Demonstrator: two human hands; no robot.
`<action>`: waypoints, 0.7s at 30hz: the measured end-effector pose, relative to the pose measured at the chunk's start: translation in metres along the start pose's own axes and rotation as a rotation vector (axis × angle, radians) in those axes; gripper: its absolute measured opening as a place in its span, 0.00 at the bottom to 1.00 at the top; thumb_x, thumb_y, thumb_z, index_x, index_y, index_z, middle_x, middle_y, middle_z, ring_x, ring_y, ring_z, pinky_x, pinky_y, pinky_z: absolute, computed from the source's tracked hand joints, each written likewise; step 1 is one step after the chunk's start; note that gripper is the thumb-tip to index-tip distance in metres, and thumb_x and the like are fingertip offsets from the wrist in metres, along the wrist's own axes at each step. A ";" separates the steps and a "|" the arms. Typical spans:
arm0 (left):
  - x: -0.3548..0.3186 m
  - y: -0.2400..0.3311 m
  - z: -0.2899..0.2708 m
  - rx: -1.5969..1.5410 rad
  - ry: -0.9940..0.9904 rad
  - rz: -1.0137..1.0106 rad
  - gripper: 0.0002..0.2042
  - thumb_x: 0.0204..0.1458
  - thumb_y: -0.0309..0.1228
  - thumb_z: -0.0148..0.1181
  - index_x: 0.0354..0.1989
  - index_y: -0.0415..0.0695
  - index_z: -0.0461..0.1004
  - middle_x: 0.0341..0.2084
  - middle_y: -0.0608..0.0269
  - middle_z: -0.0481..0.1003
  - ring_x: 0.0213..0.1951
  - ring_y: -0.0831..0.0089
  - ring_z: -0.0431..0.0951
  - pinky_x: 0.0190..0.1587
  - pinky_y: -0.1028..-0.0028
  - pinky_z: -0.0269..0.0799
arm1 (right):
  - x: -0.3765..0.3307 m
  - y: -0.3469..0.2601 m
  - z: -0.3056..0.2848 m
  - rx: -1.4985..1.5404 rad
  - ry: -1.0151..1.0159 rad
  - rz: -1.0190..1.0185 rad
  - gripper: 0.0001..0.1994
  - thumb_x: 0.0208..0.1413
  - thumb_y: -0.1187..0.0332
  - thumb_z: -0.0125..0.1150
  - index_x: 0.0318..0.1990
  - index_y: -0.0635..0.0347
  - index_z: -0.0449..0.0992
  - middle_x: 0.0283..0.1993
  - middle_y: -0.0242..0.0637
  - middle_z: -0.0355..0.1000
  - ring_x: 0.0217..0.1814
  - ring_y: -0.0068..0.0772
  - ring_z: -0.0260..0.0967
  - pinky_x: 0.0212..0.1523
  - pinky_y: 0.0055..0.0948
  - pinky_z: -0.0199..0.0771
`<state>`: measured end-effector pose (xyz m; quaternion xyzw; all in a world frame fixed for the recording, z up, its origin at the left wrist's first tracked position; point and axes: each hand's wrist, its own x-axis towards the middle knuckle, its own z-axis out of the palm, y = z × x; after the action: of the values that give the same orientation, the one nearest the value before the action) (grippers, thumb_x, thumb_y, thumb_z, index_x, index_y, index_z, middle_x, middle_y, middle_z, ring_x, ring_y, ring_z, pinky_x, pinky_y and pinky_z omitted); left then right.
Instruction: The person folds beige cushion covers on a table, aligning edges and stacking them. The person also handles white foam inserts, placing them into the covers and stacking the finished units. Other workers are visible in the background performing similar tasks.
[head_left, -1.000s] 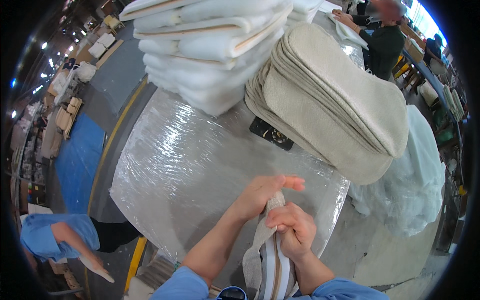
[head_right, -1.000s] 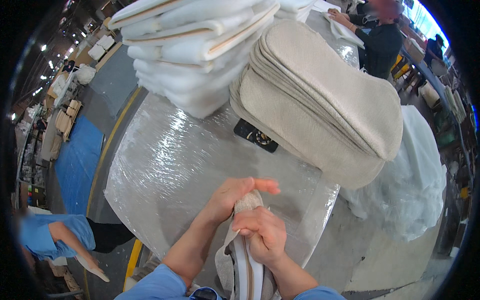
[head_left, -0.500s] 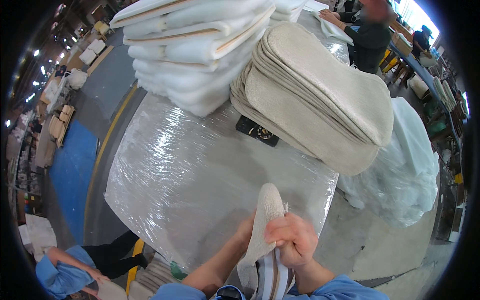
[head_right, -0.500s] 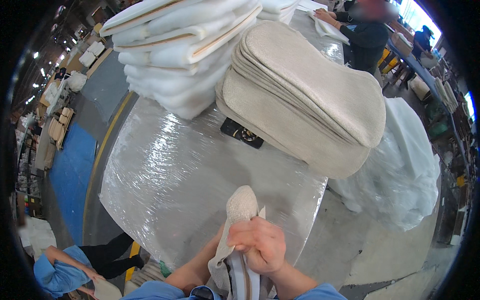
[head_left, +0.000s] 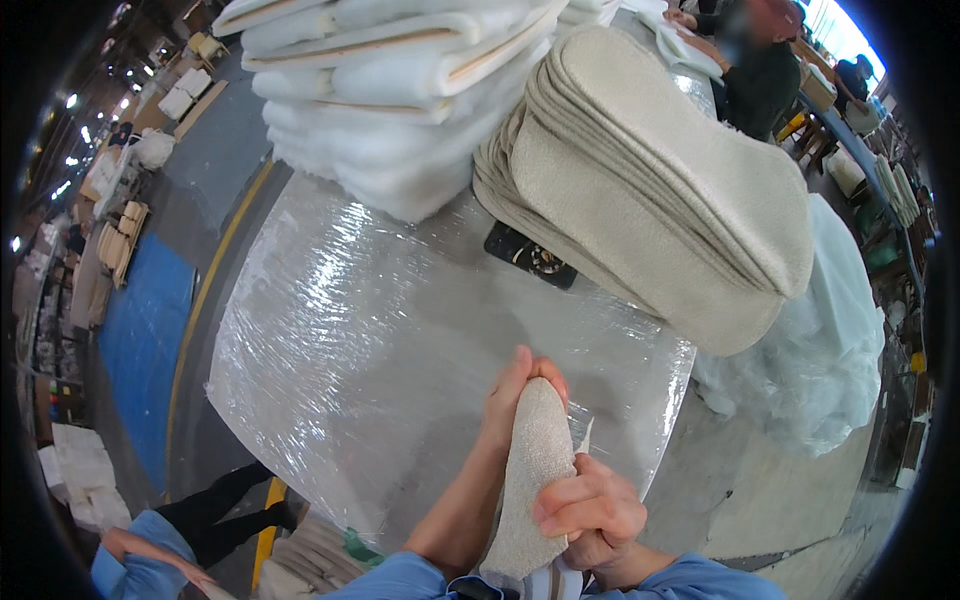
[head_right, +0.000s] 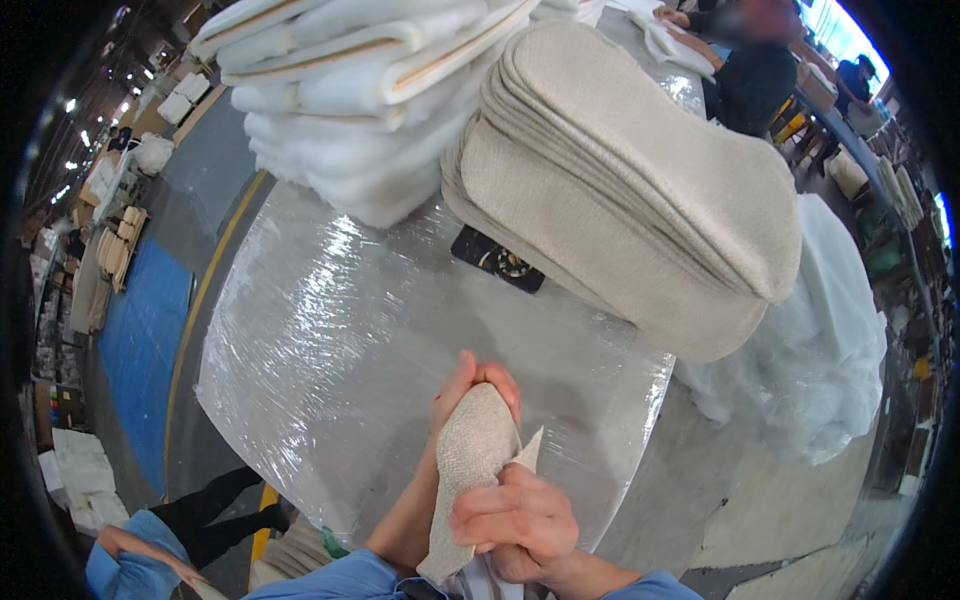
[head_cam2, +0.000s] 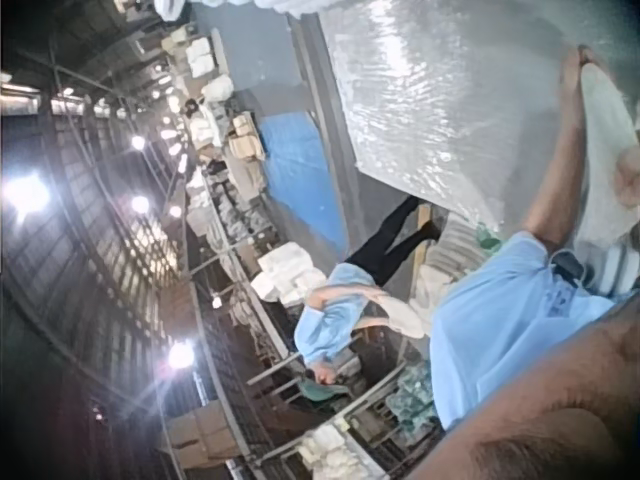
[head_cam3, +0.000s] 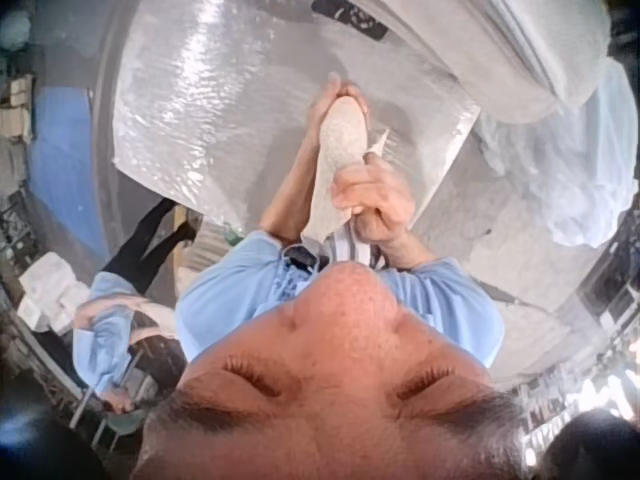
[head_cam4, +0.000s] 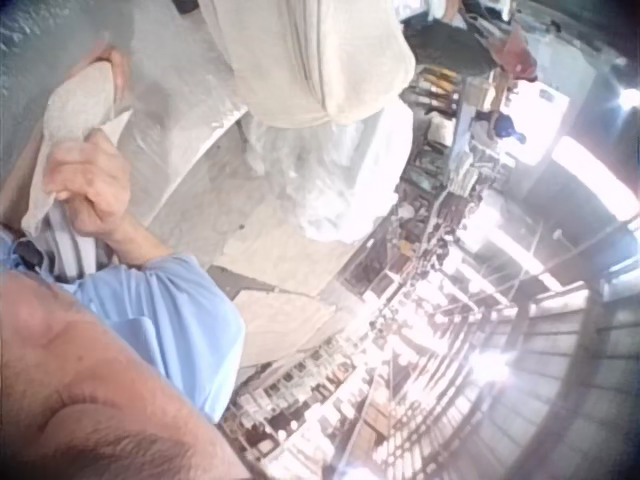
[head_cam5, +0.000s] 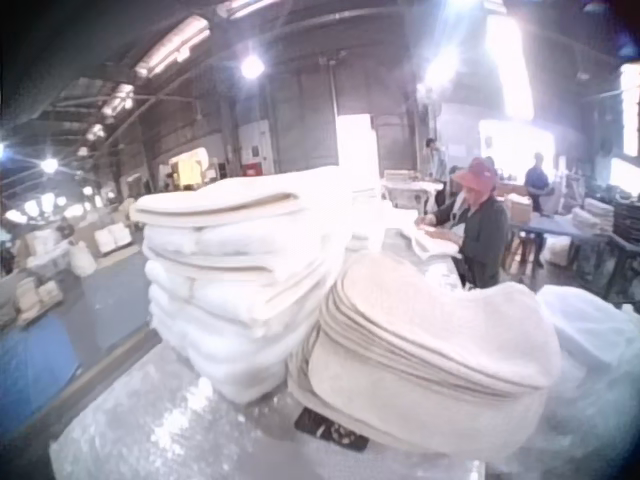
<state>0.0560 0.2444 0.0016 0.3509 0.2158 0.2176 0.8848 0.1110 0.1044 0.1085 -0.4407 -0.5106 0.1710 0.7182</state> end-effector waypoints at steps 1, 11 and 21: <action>-0.003 0.001 -0.002 0.033 -0.005 0.043 0.36 0.75 0.59 0.34 0.29 0.42 0.79 0.23 0.61 0.77 0.24 0.75 0.74 0.29 0.74 0.69 | 0.002 0.000 0.000 0.023 -0.013 0.011 0.01 0.61 0.73 0.67 0.38 0.58 0.83 0.39 0.36 0.84 0.24 0.29 0.65 0.27 0.31 0.60; -0.017 0.017 -0.003 0.231 -0.017 0.431 0.31 0.76 0.49 0.36 0.33 0.36 0.78 0.30 0.57 0.78 0.31 0.71 0.74 0.35 0.70 0.68 | 0.005 0.017 0.006 0.066 -0.061 0.019 0.04 0.65 0.72 0.65 0.38 0.59 0.84 0.38 0.38 0.84 0.25 0.30 0.67 0.29 0.33 0.62; -0.029 0.046 0.013 0.281 -0.034 0.446 0.29 0.75 0.47 0.38 0.36 0.35 0.78 0.37 0.53 0.77 0.37 0.67 0.75 0.42 0.69 0.69 | 0.011 0.030 0.009 0.000 -0.004 0.047 0.06 0.68 0.68 0.64 0.38 0.59 0.82 0.37 0.38 0.83 0.26 0.31 0.70 0.29 0.31 0.66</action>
<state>0.0283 0.2524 0.0495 0.5127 0.1461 0.3692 0.7612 0.1137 0.1328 0.0913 -0.4525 -0.5015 0.1888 0.7129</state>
